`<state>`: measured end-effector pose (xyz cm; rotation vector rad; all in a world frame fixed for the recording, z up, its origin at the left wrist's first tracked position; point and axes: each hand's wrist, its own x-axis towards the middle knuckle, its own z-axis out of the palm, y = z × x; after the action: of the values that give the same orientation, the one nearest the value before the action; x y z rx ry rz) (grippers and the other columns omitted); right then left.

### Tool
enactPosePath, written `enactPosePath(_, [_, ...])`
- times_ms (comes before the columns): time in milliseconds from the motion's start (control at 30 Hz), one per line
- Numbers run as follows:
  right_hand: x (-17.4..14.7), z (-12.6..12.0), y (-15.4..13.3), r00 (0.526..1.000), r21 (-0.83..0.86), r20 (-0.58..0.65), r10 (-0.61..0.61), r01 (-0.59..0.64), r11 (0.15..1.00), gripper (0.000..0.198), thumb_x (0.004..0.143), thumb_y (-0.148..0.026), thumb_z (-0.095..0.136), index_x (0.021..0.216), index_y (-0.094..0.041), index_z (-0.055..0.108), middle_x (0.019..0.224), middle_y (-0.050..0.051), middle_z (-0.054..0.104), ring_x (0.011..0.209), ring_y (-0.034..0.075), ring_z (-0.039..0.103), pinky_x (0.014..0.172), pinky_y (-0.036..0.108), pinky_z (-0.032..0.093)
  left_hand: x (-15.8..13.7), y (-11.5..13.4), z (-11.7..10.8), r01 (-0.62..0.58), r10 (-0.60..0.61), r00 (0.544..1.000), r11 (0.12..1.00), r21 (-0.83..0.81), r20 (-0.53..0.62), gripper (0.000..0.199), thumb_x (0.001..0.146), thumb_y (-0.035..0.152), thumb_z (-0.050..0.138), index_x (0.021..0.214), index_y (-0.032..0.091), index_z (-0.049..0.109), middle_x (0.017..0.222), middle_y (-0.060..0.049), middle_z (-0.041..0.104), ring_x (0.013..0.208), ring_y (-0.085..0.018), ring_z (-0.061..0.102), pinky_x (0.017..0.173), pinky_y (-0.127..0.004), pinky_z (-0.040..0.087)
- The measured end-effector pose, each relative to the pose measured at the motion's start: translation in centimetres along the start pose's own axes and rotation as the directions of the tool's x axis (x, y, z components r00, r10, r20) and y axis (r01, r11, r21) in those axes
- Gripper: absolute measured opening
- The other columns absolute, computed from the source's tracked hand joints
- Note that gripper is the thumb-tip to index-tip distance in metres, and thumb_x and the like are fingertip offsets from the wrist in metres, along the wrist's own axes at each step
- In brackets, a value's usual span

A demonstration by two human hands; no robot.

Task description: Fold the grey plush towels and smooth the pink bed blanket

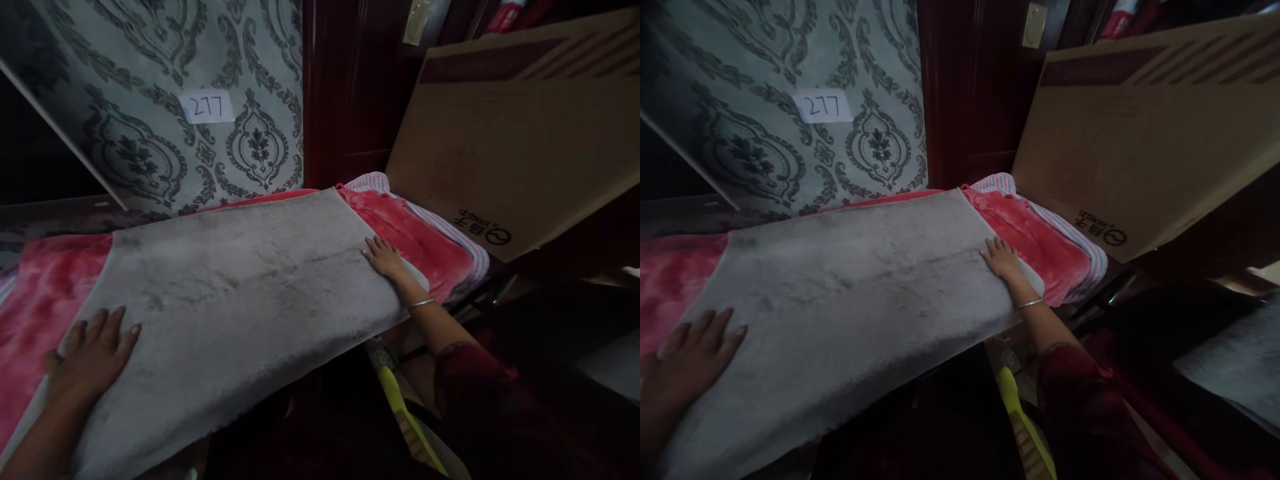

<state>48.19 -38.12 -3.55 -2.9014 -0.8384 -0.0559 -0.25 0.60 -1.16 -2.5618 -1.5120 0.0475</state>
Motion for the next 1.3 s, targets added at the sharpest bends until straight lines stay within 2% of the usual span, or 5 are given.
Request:
enactPosePath(367, [5.3, -1.5, 2.0, 0.944, 0.267, 0.021, 0.329, -0.322, 0.908, 0.044, 0.103, -0.04, 0.048, 0.122, -0.01, 0.072, 0.121, 0.021, 0.072, 0.11, 0.031, 0.068, 0.087, 0.036, 0.052, -0.6, 1.4, -1.3, 0.076, -0.076, 0.997, 0.979, -0.189, 0.01, 0.084, 0.096, 0.058, -0.001, 0.162, 0.017, 0.032, 0.173, -0.011, 0.021, 0.159, -0.034, 0.018, 0.121, -0.065, 0.02])
enactPosePath(800, [4.7, -1.0, 1.6, 0.901, 0.278, -0.067, 0.429, -0.396, 0.875, 0.035, 0.099, -0.028, 0.054, 0.126, -0.012, 0.069, 0.122, 0.02, 0.07, 0.114, 0.03, 0.064, 0.09, 0.037, 0.051, -0.7, 1.1, -1.4, 0.048, -0.043, 0.998, 0.989, -0.142, 0.036, 0.077, 0.1, 0.053, 0.008, 0.163, 0.014, 0.027, 0.173, -0.015, 0.018, 0.158, -0.037, 0.017, 0.12, -0.067, 0.02])
enactPosePath(933, [4.1, -1.2, -0.4, 0.952, 0.209, -0.178, 0.248, -0.21, 0.955, 0.051, 0.101, -0.031, 0.049, 0.148, -0.015, 0.053, 0.151, 0.02, 0.052, 0.137, 0.034, 0.047, 0.107, 0.049, 0.044, -1.0, 1.7, -2.3, 0.074, -0.065, 0.995, 0.988, -0.135, 0.075, 0.074, 0.102, 0.05, 0.012, 0.163, 0.013, 0.027, 0.173, -0.016, 0.018, 0.158, -0.04, 0.016, 0.12, -0.07, 0.017])
enactPosePath(1133, [2.5, 0.2, -7.0, 0.945, 0.101, -0.133, -0.297, 0.311, 0.945, 0.062, 0.105, -0.049, 0.035, 0.161, -0.024, 0.038, 0.169, 0.012, 0.028, 0.155, 0.036, 0.022, 0.12, 0.061, 0.026, -1.7, 12.4, -4.5, -0.271, 0.273, 0.962, 0.956, -0.115, 0.004, 0.068, 0.102, 0.048, 0.029, 0.161, 0.014, 0.034, 0.17, -0.017, 0.027, 0.158, -0.035, 0.019, 0.125, -0.062, 0.017])
enactPosePath(1300, [1.1, 2.0, -9.6, 0.923, 0.057, -0.035, -0.383, 0.385, 0.921, 0.061, 0.106, -0.052, 0.031, 0.162, -0.029, 0.035, 0.17, 0.006, 0.028, 0.155, 0.033, 0.022, 0.122, 0.063, 0.022, -4.0, 26.7, -5.5, -0.696, 0.716, 0.697, 0.66, -0.281, -0.044, 0.073, 0.102, 0.055, 0.037, 0.165, 0.019, 0.025, 0.173, -0.013, 0.016, 0.161, -0.03, 0.012, 0.129, -0.056, 0.01])
